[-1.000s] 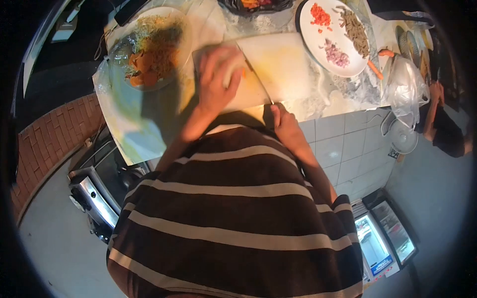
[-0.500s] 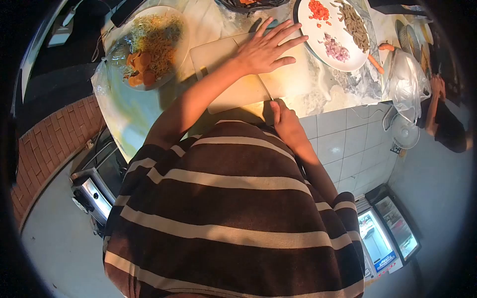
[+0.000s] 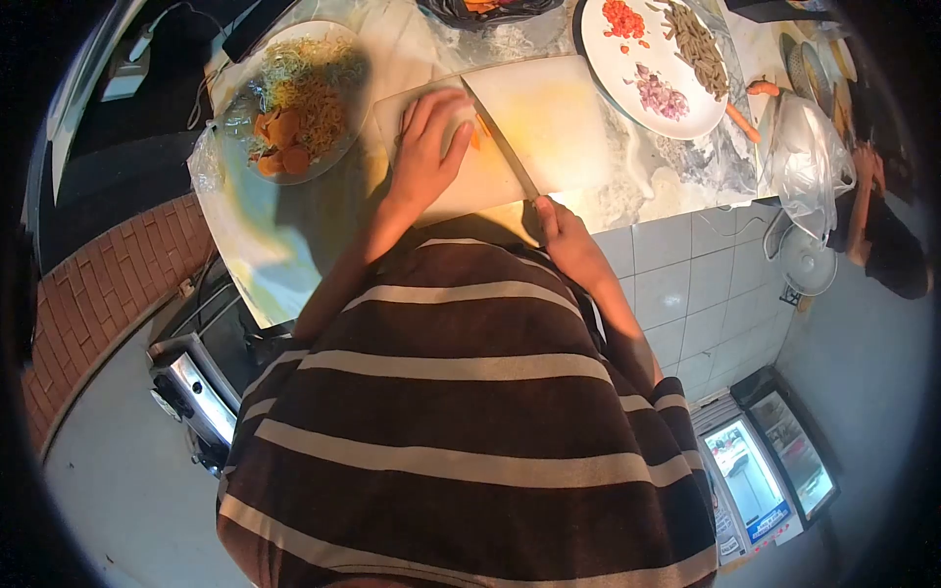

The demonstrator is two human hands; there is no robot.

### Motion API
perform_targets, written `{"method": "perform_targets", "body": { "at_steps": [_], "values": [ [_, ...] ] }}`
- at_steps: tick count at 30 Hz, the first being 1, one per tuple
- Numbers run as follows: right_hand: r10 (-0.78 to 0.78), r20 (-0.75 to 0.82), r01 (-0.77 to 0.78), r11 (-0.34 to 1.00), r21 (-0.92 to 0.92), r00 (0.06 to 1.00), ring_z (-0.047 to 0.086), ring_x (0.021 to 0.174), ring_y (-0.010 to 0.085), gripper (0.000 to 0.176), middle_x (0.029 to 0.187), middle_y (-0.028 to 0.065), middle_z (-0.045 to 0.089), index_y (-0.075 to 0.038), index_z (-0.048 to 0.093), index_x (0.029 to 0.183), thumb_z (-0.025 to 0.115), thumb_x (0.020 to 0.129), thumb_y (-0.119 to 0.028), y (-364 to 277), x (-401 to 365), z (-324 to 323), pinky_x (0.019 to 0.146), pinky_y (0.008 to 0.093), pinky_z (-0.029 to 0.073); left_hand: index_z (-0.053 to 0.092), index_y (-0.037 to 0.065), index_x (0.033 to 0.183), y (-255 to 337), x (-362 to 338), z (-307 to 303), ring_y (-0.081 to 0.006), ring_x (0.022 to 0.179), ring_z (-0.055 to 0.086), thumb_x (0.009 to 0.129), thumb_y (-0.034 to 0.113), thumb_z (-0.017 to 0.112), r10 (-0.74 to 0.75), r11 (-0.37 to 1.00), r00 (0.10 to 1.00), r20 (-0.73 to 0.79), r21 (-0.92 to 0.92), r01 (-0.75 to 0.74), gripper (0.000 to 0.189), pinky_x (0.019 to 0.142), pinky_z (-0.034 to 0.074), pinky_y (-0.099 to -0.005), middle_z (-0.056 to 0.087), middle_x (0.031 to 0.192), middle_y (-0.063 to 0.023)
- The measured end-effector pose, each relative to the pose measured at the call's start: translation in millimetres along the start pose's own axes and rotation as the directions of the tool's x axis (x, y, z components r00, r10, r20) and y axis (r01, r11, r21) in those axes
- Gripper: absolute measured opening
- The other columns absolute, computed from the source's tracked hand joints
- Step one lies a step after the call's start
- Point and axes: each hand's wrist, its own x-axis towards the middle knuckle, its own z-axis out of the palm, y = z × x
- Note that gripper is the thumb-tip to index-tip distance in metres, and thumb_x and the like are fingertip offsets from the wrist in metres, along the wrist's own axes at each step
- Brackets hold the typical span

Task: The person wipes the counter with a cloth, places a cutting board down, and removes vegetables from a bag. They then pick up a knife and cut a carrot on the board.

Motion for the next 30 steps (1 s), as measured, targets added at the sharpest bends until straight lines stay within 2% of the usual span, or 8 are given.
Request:
{"method": "perform_targets", "body": {
  "at_steps": [4,10,13,15,19,22,25,30],
  "values": [
    [-0.06,0.023,0.058,0.997,0.06,0.998,0.058,0.106,0.0462,0.053,0.106,0.031,0.063,0.004,0.058,0.117,0.033,0.106,-0.041,-7.1,-2.7,0.7,0.091,0.0446,0.044,0.059,0.01,0.127,10.0,-31.1,-4.3,-0.0333,0.12,0.049,0.088,0.016,0.064,-0.057,0.996,0.99,0.128,0.072,0.048,0.039,0.103,0.038,-0.0429,0.055,0.13,-0.0092],
    [-0.074,-0.105,0.061,0.99,-0.126,0.992,0.058,0.103,0.0472,0.051,0.101,0.0324,0.063,0.003,0.059,0.116,0.033,0.106,-0.04,-16.8,-7.8,10.4,0.089,0.0453,0.045,0.051,0.018,0.139,14.1,-48.6,9.4,-0.027,0.13,0.04,0.092,0.037,0.06,-0.021,0.911,0.967,0.254,0.403,-0.086,0.051,0.111,0.029,-0.0474,0.049,0.137,-0.006],
    [-0.063,-0.102,0.054,0.994,-0.09,0.993,0.059,0.098,0.0463,0.05,0.097,0.0314,0.063,0.004,0.059,0.114,0.034,0.106,-0.039,-12.6,-8.1,9.6,0.087,0.0442,0.046,0.05,0.017,0.14,10.7,-48.4,9.1,-0.028,0.128,0.04,0.092,0.038,0.059,0.01,0.904,0.967,0.254,0.411,-0.117,0.053,0.111,0.029,-0.0479,0.049,0.135,-0.0077],
    [-0.219,-0.098,0.228,0.969,0.09,0.971,0.06,0.094,0.0437,0.05,0.092,0.0303,0.063,0.004,0.059,0.111,0.035,0.105,-0.04,-6.3,-8.3,4.3,0.086,0.0426,0.046,0.052,0.017,0.138,12.2,-49.5,8.7,-0.0288,0.127,0.04,0.091,0.036,0.061,0.0,0.907,0.968,0.251,0.407,-0.106,0.052,0.11,0.03,-0.0474,0.048,0.135,-0.0078],
    [-0.12,-0.034,0.117,0.991,-0.07,0.992,0.062,0.094,0.039,0.052,0.097,0.0287,0.065,0.004,0.058,0.119,0.035,0.105,-0.04,-1.8,-8.5,-13.2,0.088,0.0396,0.046,0.057,0.012,0.13,11.0,-51.8,7.0,-0.0301,0.125,0.041,0.089,0.034,0.063,-0.011,0.91,0.973,0.229,0.406,-0.085,0.047,0.107,0.032,-0.0466,0.049,0.133,-0.0084],
    [-0.214,-0.107,0.216,0.976,0.013,0.971,0.062,0.093,0.0399,0.051,0.099,0.0286,0.065,0.004,0.057,0.122,0.035,0.105,-0.039,11.0,-8.1,-6.2,0.089,0.0391,0.046,0.057,0.009,0.127,15.4,-50.0,7.4,-0.0305,0.125,0.042,0.089,0.034,0.064,-0.012,0.909,0.975,0.223,0.408,-0.082,0.046,0.105,0.033,-0.0461,0.05,0.132,-0.0087],
    [-0.064,-0.055,0.067,0.997,0.05,0.996,0.061,0.098,0.0437,0.051,0.101,0.0303,0.065,0.003,0.058,0.122,0.035,0.105,-0.04,4.4,-10.6,-4.8,0.09,0.0408,0.046,0.055,0.009,0.13,18.0,-47.8,7.7,-0.0298,0.125,0.042,0.089,0.034,0.063,-0.004,0.913,0.975,0.223,0.399,-0.088,0.049,0.106,0.032,-0.046,0.05,0.132,-0.009],
    [-0.155,-0.132,0.15,0.988,-0.047,0.979,0.058,0.108,0.0466,0.053,0.106,0.0325,0.063,0.003,0.059,0.121,0.035,0.105,-0.041,-9.8,-16.3,-2.2,0.092,0.0439,0.045,0.048,0.011,0.14,13.5,-40.6,14.3,-0.029,0.129,0.041,0.091,0.035,0.061,0.062,0.925,0.963,0.261,0.347,-0.154,0.056,0.109,0.03,-0.0453,0.048,0.139,-0.008]
  ]
}}
